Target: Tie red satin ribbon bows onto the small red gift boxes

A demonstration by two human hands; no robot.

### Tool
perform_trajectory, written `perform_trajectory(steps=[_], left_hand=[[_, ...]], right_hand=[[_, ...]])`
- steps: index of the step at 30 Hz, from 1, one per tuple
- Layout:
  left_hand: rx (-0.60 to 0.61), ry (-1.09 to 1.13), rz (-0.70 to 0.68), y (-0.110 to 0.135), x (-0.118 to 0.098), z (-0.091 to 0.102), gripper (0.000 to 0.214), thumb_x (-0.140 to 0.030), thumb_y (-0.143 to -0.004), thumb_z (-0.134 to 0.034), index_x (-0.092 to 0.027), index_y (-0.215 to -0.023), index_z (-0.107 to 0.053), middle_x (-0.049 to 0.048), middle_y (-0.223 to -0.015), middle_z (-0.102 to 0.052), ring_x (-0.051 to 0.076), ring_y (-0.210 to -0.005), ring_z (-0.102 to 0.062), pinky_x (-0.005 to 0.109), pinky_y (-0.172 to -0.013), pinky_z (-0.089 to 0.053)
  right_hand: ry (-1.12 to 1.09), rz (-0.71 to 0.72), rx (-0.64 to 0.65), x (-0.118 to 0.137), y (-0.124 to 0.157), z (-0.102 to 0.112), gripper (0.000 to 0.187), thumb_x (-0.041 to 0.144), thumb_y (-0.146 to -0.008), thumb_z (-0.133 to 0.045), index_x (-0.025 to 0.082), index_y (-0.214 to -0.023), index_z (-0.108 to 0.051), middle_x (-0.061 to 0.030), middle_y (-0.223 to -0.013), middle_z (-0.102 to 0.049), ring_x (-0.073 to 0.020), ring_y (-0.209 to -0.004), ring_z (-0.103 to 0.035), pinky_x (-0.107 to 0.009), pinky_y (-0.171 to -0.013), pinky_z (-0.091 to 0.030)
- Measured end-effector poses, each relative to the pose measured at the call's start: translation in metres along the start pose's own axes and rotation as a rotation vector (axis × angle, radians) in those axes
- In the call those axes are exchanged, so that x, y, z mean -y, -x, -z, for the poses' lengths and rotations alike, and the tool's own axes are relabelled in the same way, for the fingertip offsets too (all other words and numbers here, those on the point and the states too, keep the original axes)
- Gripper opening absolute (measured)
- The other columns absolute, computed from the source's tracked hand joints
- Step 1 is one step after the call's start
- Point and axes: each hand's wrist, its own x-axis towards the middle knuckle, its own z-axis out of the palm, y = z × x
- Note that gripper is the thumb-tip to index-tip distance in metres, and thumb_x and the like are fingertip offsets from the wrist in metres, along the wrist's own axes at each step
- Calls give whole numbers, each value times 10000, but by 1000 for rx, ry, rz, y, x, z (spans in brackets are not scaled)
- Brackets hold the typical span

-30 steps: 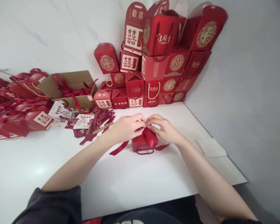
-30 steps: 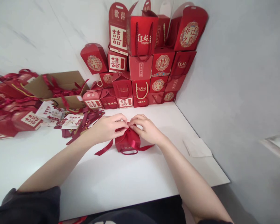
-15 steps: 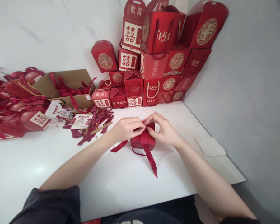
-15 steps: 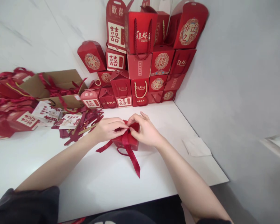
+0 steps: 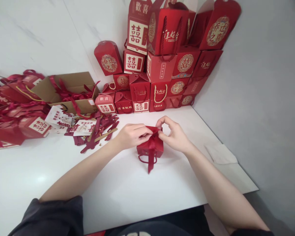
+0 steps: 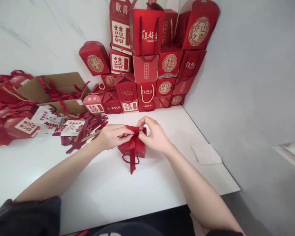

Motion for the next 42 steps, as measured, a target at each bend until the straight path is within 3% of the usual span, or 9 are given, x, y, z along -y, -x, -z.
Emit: perform_trajectory(steps=[5, 9, 15, 19, 25, 29, 32, 35, 42], left_hand=[[-8, 16, 26, -2, -2, 1, 71, -175, -838, -592, -184, -836, -662, -20, -677, -671, 58, -554, -584, 160, -548, -441], [-4, 34, 29, -3, -3, 2, 53, -172, -831, -601, -182, -827, -653, -29, -665, -659, 58, -560, -581, 162, -555, -438], [20, 50, 62, -2, -3, 3, 69, -173, -838, -585, -178, -813, -649, -47, -582, -568, 59, -514, -516, 167, -528, -415], [27, 54, 62, -1, -2, 2, 58, -179, -838, -595, -175, -830, -652, -44, -591, -575, 59, -520, -518, 166, -535, -416], [19, 80, 55, -1, -3, 2, 79, -168, -850, -575, -176, -840, -653, -33, -612, -620, 57, -537, -553, 159, -547, -423], [17, 88, 41, -2, -2, 3, 78, -165, -846, -584, -177, -854, -661, -24, -645, -649, 56, -547, -564, 159, -550, -429], [20, 93, 44, -2, -2, 3, 73, -166, -842, -595, -176, -866, -663, -20, -665, -658, 56, -547, -563, 161, -547, -431], [16, 100, 58, -3, -2, 2, 72, -166, -839, -599, -176, -868, -664, -20, -661, -653, 56, -542, -557, 161, -545, -430], [32, 102, 101, -3, -2, 2, 91, -206, -855, -578, -184, -848, -666, -33, -593, -582, 64, -525, -520, 169, -540, -423]], right_hand=[[-66, 8, 85, 0, 1, -1, 274, 84, -750, -509, 210, -992, -538, -31, -980, -608, -192, -932, -566, -345, -887, -425], [-205, -80, -11, -4, 0, 2, 198, 99, -742, -487, 210, -902, -524, -17, -887, -569, -178, -875, -549, -323, -823, -431], [-677, -179, 43, -9, -4, 9, 241, 127, -686, -481, 238, -892, -422, 39, -717, -486, -152, -715, -545, -336, -756, -447], [-749, -255, 101, 0, -4, 18, 322, 155, -706, -515, 263, -988, -403, 64, -703, -507, -107, -512, -491, -314, -629, -454], [-587, -444, 235, -2, 5, 70, 339, 350, -813, -633, 306, -1105, -467, 93, -654, -441, -30, -345, -227, -204, -344, -267], [-86, -561, 314, -23, 11, 92, 319, 479, -843, -590, 258, -1071, -564, 17, -735, -582, -89, -420, -457, -239, -371, -387], [168, -328, 286, -22, 8, 78, 319, 476, -816, -630, 225, -1014, -629, -74, -982, -655, -207, -798, -645, -333, -668, -535], [159, 55, 258, -8, 3, 51, 359, 386, -807, -669, 234, -1124, -598, -84, -1164, -618, -252, -1093, -577, -395, -947, -463], [318, 242, 164, -1, 4, 19, 194, 186, -927, -487, 227, -1032, -645, -60, -945, -695, -216, -887, -625, -391, -864, -434]])
